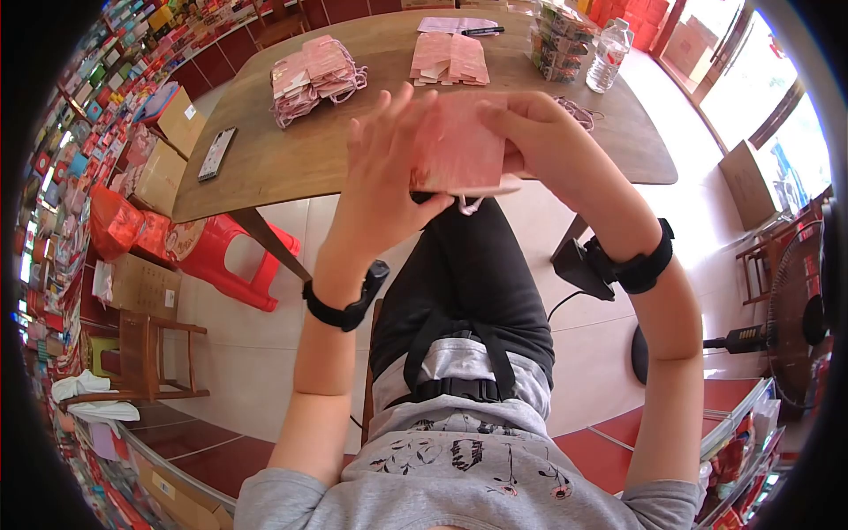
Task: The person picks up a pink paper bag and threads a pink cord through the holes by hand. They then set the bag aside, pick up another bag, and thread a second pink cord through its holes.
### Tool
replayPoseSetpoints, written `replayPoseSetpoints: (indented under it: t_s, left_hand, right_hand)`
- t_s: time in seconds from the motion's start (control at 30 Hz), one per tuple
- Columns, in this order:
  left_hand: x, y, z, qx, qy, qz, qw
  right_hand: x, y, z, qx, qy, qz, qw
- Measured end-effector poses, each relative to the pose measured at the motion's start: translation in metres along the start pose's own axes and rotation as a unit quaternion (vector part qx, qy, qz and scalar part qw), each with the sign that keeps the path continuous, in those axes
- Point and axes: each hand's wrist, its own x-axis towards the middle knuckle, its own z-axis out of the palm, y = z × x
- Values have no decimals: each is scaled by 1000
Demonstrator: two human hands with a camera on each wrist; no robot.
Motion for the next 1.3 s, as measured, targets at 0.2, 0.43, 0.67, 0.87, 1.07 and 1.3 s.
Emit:
replayPoseSetpoints:
  t_s: [0.2, 0.43, 0.67, 0.87, 1.07, 1.3]
  left_hand:
    - [-5, -14, -3, -275, -61, -58, 958]
    - [-18, -14, -4, -317, -11, 5, 948]
    - [-17, -9, -8, -242, 95, 61, 964]
    - [-14, -11, -5, -263, 111, 88, 954]
    - [-14, -14, -3, -295, 129, 91, 942]
    - [-12, -11, -2, -325, 104, 90, 936]
  right_hand:
    - [1, -7, 0, -181, -126, -8, 975]
    - [-15, -26, -6, -164, -209, -59, 962]
    - [-33, -21, 5, -463, -264, -250, 808]
    - [-31, -33, 11, -576, -239, -182, 760]
    - [-30, -34, 11, -539, -217, -188, 792]
    - [-14, -33, 11, -587, -199, -323, 715]
